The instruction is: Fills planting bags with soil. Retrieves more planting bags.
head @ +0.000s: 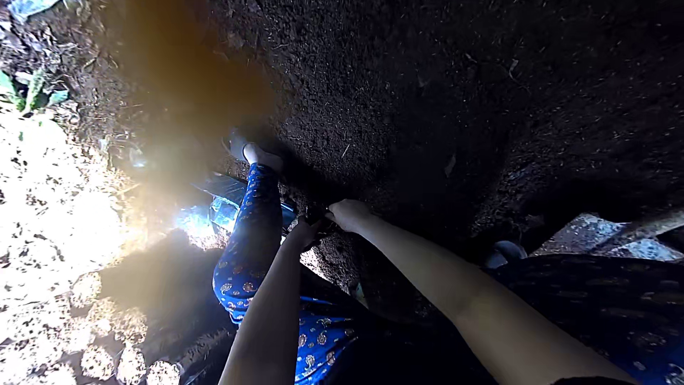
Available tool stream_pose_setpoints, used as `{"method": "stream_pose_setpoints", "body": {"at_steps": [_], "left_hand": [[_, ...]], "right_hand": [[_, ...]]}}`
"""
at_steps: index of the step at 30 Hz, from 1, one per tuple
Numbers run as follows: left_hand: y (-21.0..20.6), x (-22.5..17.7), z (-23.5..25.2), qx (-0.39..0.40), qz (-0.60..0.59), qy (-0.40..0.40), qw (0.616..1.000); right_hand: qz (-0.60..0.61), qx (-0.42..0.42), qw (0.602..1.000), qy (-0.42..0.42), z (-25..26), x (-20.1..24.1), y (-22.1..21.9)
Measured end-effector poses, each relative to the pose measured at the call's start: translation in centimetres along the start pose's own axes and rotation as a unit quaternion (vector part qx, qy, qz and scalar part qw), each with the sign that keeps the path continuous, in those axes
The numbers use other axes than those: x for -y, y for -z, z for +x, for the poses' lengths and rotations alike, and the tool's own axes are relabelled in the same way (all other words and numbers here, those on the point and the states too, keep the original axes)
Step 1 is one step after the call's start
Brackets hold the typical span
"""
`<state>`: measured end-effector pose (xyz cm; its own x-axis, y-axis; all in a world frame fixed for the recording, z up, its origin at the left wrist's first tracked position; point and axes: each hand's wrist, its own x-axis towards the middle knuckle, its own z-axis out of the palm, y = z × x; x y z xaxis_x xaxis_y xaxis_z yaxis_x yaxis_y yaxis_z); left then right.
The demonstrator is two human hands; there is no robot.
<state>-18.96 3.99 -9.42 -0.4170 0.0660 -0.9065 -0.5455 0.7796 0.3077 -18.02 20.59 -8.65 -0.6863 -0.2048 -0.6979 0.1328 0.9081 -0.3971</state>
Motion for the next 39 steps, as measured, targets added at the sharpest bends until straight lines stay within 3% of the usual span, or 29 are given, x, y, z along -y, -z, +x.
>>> {"method": "stream_pose_setpoints", "body": {"at_steps": [4,7,10,12,17,20,22,24,25,27,32,36,39], "left_hand": [[-1.0,1.0,0.4,-0.048,-0.060,-0.015,0.997],[-1.4,0.7,-1.8,-0.061,-0.091,0.025,0.994],[-0.9,0.5,-2.4,-0.108,0.020,-0.010,0.994],[-0.7,-0.1,-2.6,-0.133,0.053,-0.029,0.989],[-1.4,0.5,-2.5,-0.198,-0.013,-0.031,0.980],[-1.2,-0.2,-3.2,-0.230,-0.053,-0.055,0.970],[-1.5,-0.2,-4.1,-0.264,-0.060,-0.083,0.959],[-1.7,0.1,-4.5,-0.296,-0.043,-0.136,0.944],[-1.7,0.2,-4.5,-0.306,-0.033,-0.158,0.938],[-1.6,0.1,-4.5,-0.310,-0.024,-0.180,0.933],[-1.0,0.1,-4.5,-0.292,-0.049,-0.181,0.938],[-0.8,0.8,-5.3,-0.303,-0.060,-0.190,0.932],[-1.1,1.0,-5.4,-0.315,-0.038,-0.218,0.923]], "right_hand": [[0.063,0.015,0.998,0.017,0.5,-1.3,1.8],[0.149,0.033,0.988,-0.009,1.4,-0.7,3.8],[0.106,0.111,0.988,-0.018,3.0,1.3,4.4],[0.037,0.104,0.994,-0.016,3.4,2.3,3.9],[0.015,-0.009,1.000,0.019,1.5,2.9,1.3],[0.103,-0.043,0.993,0.030,0.7,-0.9,4.4],[0.146,-0.157,0.976,0.031,0.2,-4.9,7.6],[0.125,-0.298,0.946,0.029,0.7,-9.3,10.4],[0.114,-0.331,0.936,0.028,1.2,-11.1,11.0],[0.095,-0.301,0.949,0.022,2.0,-13.1,9.8],[0.078,-0.200,0.973,-0.080,4.1,-14.0,0.6],[0.050,-0.114,0.990,-0.067,3.8,-15.0,2.5],[0.025,-0.075,0.997,-0.012,1.9,-11.7,4.8]]}}
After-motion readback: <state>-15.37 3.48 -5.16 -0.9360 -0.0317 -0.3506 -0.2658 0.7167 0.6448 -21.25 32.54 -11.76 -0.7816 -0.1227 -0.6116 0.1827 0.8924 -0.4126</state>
